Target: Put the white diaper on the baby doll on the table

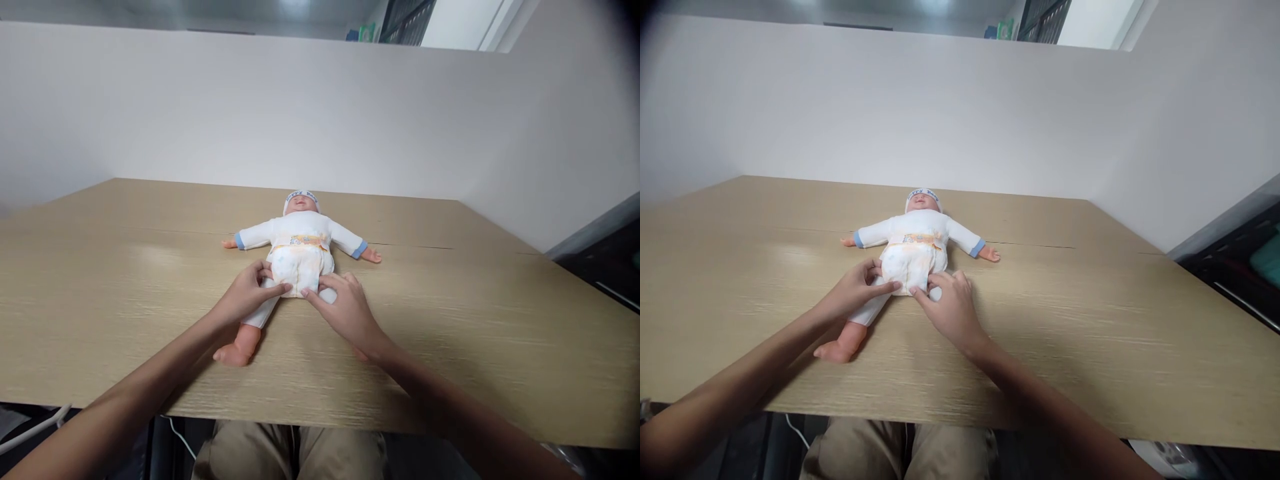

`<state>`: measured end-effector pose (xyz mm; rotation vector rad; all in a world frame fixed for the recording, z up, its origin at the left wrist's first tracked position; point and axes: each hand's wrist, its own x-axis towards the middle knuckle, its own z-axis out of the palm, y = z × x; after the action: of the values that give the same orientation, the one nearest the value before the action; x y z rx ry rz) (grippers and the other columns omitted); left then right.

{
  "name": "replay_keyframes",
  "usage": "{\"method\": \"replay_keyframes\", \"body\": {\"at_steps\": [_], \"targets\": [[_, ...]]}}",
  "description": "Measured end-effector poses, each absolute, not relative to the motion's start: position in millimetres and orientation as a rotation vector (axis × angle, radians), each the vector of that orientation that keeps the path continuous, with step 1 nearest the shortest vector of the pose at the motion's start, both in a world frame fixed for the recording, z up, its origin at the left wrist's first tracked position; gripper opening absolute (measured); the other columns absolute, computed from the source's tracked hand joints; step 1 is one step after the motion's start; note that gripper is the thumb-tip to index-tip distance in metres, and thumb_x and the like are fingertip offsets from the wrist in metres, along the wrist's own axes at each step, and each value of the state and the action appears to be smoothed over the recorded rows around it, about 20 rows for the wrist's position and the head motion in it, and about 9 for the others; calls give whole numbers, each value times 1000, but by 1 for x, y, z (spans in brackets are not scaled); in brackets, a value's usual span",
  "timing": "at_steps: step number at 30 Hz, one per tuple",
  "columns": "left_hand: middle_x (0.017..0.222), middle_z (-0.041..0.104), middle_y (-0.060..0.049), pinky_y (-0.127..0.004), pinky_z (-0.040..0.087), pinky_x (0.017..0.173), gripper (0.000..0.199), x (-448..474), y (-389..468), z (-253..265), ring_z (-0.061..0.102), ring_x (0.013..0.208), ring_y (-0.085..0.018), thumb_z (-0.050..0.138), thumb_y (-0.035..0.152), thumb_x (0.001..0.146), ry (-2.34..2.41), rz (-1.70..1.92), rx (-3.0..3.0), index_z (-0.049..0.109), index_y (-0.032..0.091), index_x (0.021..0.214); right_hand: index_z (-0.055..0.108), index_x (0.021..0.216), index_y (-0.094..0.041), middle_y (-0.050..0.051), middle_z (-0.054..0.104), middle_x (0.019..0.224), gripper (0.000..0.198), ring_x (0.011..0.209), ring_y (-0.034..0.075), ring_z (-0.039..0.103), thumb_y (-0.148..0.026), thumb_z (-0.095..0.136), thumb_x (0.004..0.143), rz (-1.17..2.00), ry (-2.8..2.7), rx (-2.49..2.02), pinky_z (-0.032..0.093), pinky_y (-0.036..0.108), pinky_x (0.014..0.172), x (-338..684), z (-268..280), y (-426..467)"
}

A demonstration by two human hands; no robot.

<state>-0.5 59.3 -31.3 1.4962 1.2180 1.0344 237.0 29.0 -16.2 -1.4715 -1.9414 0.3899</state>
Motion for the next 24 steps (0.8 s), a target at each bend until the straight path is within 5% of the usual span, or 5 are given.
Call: {"method": "replay_keyframes", "body": {"at_steps": [5, 9, 14, 20, 24], "targets": [[108, 76, -6, -36, 54, 85, 56, 1, 52, -33, 73, 100, -24, 96, 39, 75, 1250, 1082, 1229, 59, 22, 113, 74, 88, -25, 4, 80, 98, 21, 103, 30, 61, -42, 76, 99, 568, -1857, -1472, 46, 43, 95, 240, -17, 32], [111, 81, -9, -38, 55, 88, 40, -4, 48, -31, 75, 103, -27, 91, 43, 83, 1207, 1035, 1423, 72, 21, 110, 73, 89, -25, 4, 79, 97, 19, 103, 31, 61, -41, 76, 98, 567, -1894, -1457, 46, 45, 95, 241, -15, 29], [93, 81, -7, -36, 51, 70, 34, -9, 56, -25, 69, 82, -26, 82, 54, 90, 1186, 856, 1668, 84, 23, 102, 69, 82, -26, 4, 77, 93, 22, 98, 30, 61, -39, 77, 97, 526, -1955, -1435, 47, 43, 90, 242, -14, 27], [113, 83, -10, -46, 59, 93, 36, -8, 62, -17, 76, 104, -31, 89, 50, 85, 953, 839, 1251, 83, 25, 110, 70, 84, -26, 3, 76, 93, 24, 99, 30, 62, -43, 74, 100, 623, -1881, -1473, 47, 44, 91, 244, -15, 33], [112, 82, -11, -44, 59, 90, 38, -11, 61, -21, 76, 99, -29, 88, 53, 87, 938, 864, 1077, 79, 23, 106, 72, 88, -27, 3, 74, 89, 23, 98, 31, 62, -46, 72, 102, 653, -1841, -1462, 49, 46, 90, 244, -15, 31]]}}
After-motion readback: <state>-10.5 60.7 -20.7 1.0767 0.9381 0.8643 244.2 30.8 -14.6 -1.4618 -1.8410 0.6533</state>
